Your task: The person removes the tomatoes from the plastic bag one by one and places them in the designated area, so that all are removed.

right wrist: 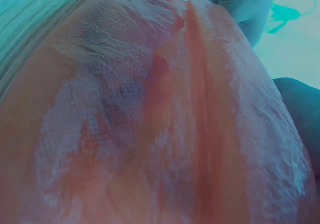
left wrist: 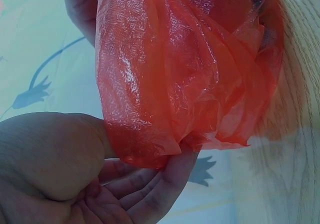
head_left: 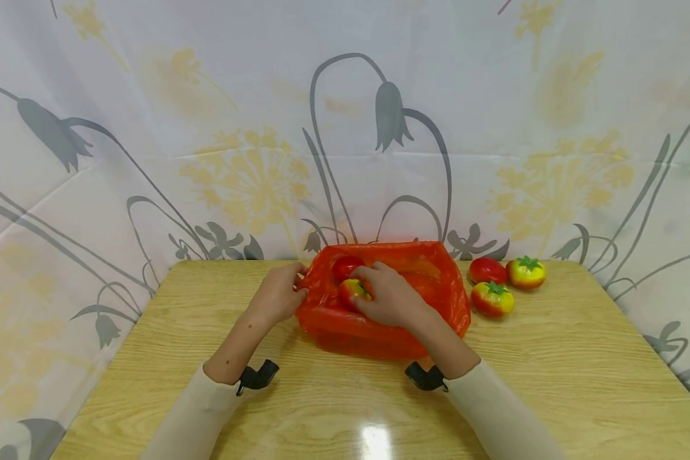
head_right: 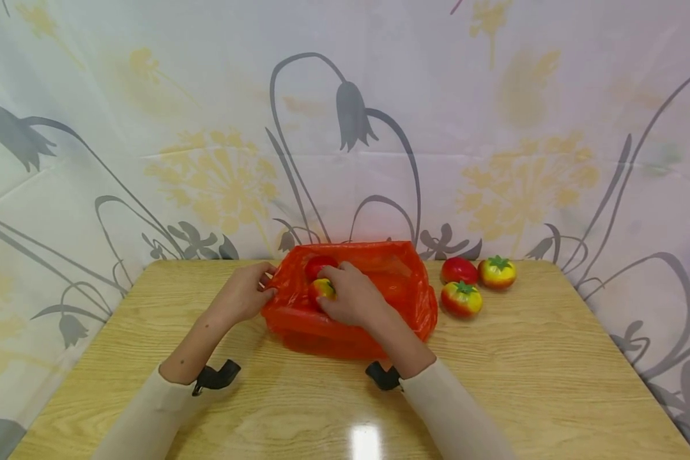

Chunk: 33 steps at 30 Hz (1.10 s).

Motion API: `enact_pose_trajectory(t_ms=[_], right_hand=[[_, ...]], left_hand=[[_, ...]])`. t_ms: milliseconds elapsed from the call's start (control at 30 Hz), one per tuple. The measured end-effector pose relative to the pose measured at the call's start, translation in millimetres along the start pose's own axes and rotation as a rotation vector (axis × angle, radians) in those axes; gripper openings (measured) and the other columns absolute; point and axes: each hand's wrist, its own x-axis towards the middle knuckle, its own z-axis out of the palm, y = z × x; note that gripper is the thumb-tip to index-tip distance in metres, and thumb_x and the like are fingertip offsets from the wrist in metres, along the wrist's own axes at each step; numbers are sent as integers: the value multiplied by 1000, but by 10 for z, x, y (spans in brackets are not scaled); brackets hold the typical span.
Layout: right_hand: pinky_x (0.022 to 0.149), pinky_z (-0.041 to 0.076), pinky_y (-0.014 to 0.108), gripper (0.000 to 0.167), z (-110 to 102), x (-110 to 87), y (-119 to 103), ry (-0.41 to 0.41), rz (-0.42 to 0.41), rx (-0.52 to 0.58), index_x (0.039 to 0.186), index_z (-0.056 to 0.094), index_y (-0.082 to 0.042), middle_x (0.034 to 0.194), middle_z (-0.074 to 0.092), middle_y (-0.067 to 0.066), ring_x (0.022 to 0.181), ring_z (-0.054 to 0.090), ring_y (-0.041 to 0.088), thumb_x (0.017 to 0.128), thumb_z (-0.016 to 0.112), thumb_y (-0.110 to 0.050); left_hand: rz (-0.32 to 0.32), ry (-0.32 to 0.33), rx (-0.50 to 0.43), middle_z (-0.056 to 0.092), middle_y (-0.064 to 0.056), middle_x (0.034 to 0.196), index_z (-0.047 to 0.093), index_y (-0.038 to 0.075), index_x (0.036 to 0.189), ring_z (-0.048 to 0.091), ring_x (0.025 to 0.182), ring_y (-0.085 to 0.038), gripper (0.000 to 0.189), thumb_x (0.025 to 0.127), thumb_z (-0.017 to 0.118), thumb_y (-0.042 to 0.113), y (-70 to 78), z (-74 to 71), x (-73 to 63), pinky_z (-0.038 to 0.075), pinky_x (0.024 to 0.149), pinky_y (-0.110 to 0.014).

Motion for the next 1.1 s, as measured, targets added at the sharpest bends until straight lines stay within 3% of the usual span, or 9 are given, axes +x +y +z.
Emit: enact_pose_trajectory(t_ms=[333, 533, 733, 867, 1100], right_hand=[[99, 57, 51, 47, 83, 43, 5, -19, 30, 30, 138, 67, -15, 131, 66, 10, 114, 59, 28, 95, 80, -28], [98, 58, 49, 44, 130, 66, 26, -21, 43, 30, 137, 67, -16, 127, 67, 8, 110, 60, 27, 96, 78, -29], [94, 58, 46, 38, 179, 90, 38, -28, 45, 17, 127, 67, -15, 116, 71, 5, 103, 61, 25, 95, 81, -29], [100, 57, 48, 45, 175, 78, 33, -48, 53, 12, 132, 66, -13, 121, 71, 7, 108, 62, 27, 94, 82, -29], [99, 58, 47, 50, 169, 58, 42, -76, 67, 14, 135, 66, -10, 121, 71, 8, 106, 61, 26, 92, 84, -28]], left_hand=[[-5, -1, -9, 75, -15, 99, 68, -2, 122, 70, 80, -25, 28, 95, 73, 3, 7, -4, -2, 62, 65, -32], [-5, -2, -11, 75, -15, 97, 69, -2, 122, 70, 80, -25, 28, 94, 73, 3, 11, -4, -3, 61, 65, -31], [-2, 0, -11, 75, -15, 98, 69, -3, 122, 70, 81, -26, 28, 94, 73, 2, 0, 2, -5, 61, 65, -32], [5, 2, -8, 75, -16, 97, 68, -4, 123, 70, 82, -27, 30, 94, 73, 1, 2, -4, -7, 61, 66, -33], [-9, -8, -17, 75, -15, 98, 69, -2, 123, 70, 82, -26, 30, 95, 73, 3, 13, 1, 0, 61, 66, -32]])
